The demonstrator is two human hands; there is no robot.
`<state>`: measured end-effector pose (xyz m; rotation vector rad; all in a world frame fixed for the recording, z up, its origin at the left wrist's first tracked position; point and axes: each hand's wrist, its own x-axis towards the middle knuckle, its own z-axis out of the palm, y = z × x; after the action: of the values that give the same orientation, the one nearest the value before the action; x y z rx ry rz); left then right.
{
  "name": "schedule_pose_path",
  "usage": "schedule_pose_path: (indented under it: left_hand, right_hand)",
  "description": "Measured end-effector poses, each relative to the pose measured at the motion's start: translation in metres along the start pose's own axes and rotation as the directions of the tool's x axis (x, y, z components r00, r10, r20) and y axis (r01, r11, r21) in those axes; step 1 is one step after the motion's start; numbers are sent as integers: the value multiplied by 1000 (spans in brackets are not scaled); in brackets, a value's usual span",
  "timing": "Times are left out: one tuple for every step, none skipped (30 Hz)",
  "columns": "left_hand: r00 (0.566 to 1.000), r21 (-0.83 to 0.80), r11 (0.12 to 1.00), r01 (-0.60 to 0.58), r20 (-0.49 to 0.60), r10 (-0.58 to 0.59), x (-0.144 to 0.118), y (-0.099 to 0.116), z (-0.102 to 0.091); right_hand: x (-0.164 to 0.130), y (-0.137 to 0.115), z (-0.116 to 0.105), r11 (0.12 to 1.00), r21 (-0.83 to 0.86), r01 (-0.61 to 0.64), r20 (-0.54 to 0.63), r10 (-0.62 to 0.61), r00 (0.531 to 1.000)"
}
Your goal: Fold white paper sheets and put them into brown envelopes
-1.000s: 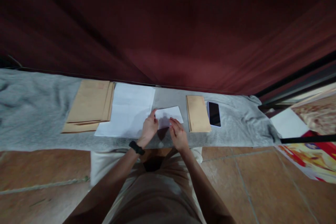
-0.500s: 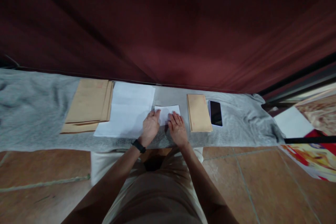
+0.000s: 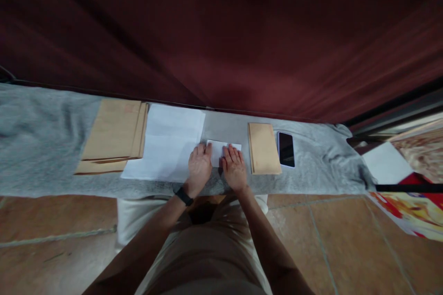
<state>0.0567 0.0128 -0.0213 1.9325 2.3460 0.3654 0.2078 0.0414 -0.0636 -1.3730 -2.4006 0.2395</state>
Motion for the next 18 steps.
schedule_pose_path:
  left_hand:
    - [999,3,1000,-26,-31,26,-3,4,1]
    - [997,-12,998,-68,-48,67,-5,8,3]
    - [991,-41,991,-129,-48,127,-6,12,5]
    - [979,-81,975,-205,-37,203,-8,17,8]
    - [960,-123,952,-280,-21,280,-8,22,11]
    - [939,-161,926,-342,-6,345,-9,25,15]
    - [921,-190,905,-382,7,390,-10,28,18]
    - [911,-210,892,-400,15,412,-11,30,22]
    - [908,-221,888,-404,21,419,-12,31,25]
    - [908,-227,887,-402,24,418,-13,30,27]
    - [909,-228,887,-401,23,416,-13,28,29]
    - [908,-226,887,-403,22,419,-14,26,30]
    - [906,-221,886,-408,21,422,-14,23,31]
    - [904,-213,885,-413,20,427,-15,20,31]
    - [903,-202,886,-417,21,430,-15,17,31]
    - [903,-188,889,-417,22,429,-15,15,32]
    - [906,-172,894,-413,23,423,-15,12,32]
    - [910,-155,901,-406,24,414,-15,10,32]
  right_hand:
    - [0,1,1,1000,-2,5,4,-5,1000]
    - [-1,2,2,1000,-4,14,10,-14,1000]
    - [-2,4,3,1000,-6,24,13,-24,1000]
    - [-4,6,4,999,-8,38,13,-37,999]
    - [-5,8,5,999,-11,52,10,-52,999]
    - [-7,9,7,998,-15,66,7,-66,998]
    - [-9,11,9,997,-22,76,3,-76,997]
    - [-10,13,10,996,-31,82,1,-82,997]
    - [-11,14,11,996,-41,85,1,-85,996]
    - [-11,14,12,995,-52,86,6,-86,996]
    - [-11,14,11,994,-61,88,14,-87,996]
    - [-11,14,11,994,-69,89,23,-87,996]
    - [-11,13,9,993,-76,88,32,-86,996]
    - [-11,11,7,993,-85,83,42,-79,996]
    - [-12,10,5,993,-94,72,49,-67,997]
    - [-12,9,4,993,-105,56,52,-51,997]
    - [-14,8,2,992,-116,40,51,-34,998]
    - [-15,7,1,992,-125,24,45,-19,999]
